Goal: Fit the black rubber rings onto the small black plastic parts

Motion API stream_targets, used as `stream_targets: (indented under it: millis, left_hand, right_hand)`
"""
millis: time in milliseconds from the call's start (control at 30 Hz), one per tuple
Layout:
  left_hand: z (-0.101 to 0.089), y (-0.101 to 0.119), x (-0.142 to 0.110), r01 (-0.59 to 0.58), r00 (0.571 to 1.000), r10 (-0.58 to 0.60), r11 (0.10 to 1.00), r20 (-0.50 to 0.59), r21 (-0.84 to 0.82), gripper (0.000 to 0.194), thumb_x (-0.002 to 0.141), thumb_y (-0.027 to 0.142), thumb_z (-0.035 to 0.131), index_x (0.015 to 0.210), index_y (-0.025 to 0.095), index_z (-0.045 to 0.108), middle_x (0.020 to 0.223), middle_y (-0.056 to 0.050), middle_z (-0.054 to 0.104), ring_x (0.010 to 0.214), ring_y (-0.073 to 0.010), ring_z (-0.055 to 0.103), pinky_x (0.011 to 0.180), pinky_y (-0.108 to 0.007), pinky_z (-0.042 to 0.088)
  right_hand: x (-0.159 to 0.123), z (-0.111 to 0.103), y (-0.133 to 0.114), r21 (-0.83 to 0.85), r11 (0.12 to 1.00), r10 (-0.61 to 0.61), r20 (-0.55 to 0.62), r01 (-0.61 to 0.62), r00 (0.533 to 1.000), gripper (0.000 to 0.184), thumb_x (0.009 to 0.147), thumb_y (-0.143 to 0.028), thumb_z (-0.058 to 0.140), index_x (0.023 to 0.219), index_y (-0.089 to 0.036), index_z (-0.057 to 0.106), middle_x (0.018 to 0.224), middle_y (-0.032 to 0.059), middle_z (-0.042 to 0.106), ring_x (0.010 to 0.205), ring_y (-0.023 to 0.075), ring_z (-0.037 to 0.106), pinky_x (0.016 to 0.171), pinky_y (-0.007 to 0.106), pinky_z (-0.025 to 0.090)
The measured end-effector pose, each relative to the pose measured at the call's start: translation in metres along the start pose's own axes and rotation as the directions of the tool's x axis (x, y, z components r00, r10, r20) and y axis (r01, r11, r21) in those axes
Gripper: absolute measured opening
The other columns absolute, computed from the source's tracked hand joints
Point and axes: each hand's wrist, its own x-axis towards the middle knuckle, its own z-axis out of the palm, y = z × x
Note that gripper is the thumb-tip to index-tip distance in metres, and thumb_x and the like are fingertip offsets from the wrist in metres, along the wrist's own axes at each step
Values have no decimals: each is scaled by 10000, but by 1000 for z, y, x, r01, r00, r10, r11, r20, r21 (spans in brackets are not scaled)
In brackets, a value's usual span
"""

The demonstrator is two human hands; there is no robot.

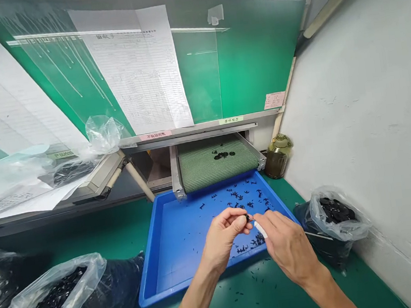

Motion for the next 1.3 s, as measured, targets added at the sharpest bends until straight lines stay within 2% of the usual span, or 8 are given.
stream_targets:
  millis: [167, 400, 667, 833, 933, 1033, 1200, 1300]
  left_hand:
    - [-2, 2, -8, 17, 1000, -17, 1000, -5, -18, 212, 733, 274, 730, 876, 129, 674, 735, -52, 692, 681, -131, 627, 662, -252, 483]
    - [-5, -1, -10, 128, 992, -125, 966, 26, -225, 225, 702, 250, 759, 858, 112, 672, 775, -72, 706, 660, -111, 635, 654, -224, 485]
    - [-11, -8, -8, 99, 994, -103, 987, -30, -126, 246, 680, 258, 774, 857, 117, 679, 706, -58, 703, 675, -136, 645, 664, -250, 491]
    - [-10, -28, 3, 35, 989, -53, 992, -140, -125, 233, 675, 255, 770, 840, 123, 671, 669, -38, 697, 624, -119, 621, 666, -259, 491]
    - [-10, -47, 10, 45, 971, -80, 987, -224, -157, 257, 661, 257, 777, 846, 120, 663, 681, -38, 697, 627, -119, 622, 684, -265, 494]
    - [-18, -57, 17, 53, 950, -119, 973, -289, -226, 248, 656, 237, 768, 839, 124, 644, 787, -57, 709, 661, -113, 626, 688, -253, 493]
    - [-46, -31, 58, 0, 957, -101, 939, -274, -345, 159, 642, 113, 662, 765, 159, 572, 907, -44, 670, 733, -107, 618, 635, -217, 476]
    - [-60, 1, 116, -90, 956, 63, 993, -288, -79, 105, 667, 145, 574, 768, 162, 550, 866, -51, 640, 748, -112, 601, 669, -236, 477]
  right_hand:
    - [0, 0, -1, -47, 998, -50, -7, 49, 999, 357, 826, -2, 355, 1056, -151, 584, 733, 36, 556, 659, 169, 487, 595, 289, 366]
    - [1, 3, 4, 115, 989, -98, 49, 92, 994, 367, 816, 18, 318, 1010, -164, 570, 740, 26, 540, 697, 162, 486, 618, 274, 362]
    - [3, 6, -1, -67, 990, -113, 130, 122, 985, 296, 806, 14, 383, 906, -201, 559, 684, 1, 524, 626, 156, 465, 585, 287, 309]
    - [0, 29, -18, -33, 994, 111, 230, -106, 967, 285, 802, 3, 411, 976, -181, 543, 755, 24, 602, 622, 159, 573, 542, 269, 336]
    - [3, 47, -21, 37, 948, 289, 315, -316, 904, 253, 829, -19, 401, 960, -168, 558, 735, 29, 642, 597, 155, 603, 521, 258, 330]
    - [3, 60, -14, 120, 891, 360, 401, -438, 843, 252, 859, -62, 378, 947, -171, 586, 666, 18, 649, 578, 152, 607, 513, 244, 326]
    - [-20, 79, -1, 331, 840, 244, 478, -430, 844, 366, 840, -48, 332, 994, -224, 614, 702, -3, 669, 621, 136, 617, 570, 206, 412]
    - [-43, 94, 0, 367, 831, 222, 469, -417, 855, 452, 769, -6, 340, 1009, -261, 626, 779, -5, 699, 723, 144, 650, 635, 199, 471]
